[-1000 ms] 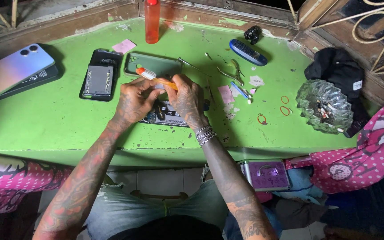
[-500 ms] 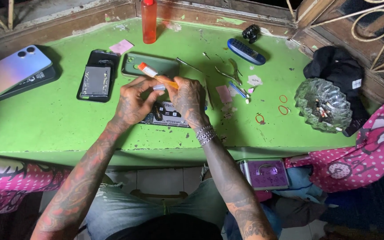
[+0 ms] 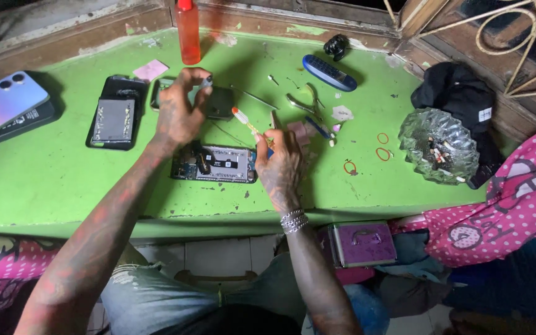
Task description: Disassembling and cleaning components on the lower board of a smartphone using tweezers and a brush.
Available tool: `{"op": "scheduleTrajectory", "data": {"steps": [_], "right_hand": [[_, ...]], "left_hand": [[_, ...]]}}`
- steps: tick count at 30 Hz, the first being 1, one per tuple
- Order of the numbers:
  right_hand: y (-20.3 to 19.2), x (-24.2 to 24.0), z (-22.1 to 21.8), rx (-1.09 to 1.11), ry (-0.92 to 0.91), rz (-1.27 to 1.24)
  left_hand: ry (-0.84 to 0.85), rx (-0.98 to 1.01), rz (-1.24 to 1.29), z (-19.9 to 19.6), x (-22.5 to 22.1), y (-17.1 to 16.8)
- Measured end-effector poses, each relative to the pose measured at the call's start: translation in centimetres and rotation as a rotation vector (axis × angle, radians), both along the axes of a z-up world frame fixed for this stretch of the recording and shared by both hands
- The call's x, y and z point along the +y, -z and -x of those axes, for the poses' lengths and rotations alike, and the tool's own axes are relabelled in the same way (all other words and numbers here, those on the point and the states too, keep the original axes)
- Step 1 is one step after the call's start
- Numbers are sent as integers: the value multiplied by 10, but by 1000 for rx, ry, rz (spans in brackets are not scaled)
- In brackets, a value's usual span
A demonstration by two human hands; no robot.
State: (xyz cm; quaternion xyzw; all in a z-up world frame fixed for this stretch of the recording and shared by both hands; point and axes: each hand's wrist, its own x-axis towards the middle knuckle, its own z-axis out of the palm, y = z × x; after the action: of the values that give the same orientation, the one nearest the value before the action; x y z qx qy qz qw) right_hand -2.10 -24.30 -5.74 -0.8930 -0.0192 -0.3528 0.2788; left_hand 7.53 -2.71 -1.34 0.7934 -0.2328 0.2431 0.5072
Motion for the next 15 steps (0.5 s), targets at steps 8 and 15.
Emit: {"op": "scheduleTrajectory", "data": {"steps": [8,15], "right_hand": [[34,-4,-7,-271,68,-10],[18,-3,-4,-144,83,-76]], "left_hand": [[-70,203,-180,-75,-46,13],[-274,325,-675,-125,-76,21]]}}
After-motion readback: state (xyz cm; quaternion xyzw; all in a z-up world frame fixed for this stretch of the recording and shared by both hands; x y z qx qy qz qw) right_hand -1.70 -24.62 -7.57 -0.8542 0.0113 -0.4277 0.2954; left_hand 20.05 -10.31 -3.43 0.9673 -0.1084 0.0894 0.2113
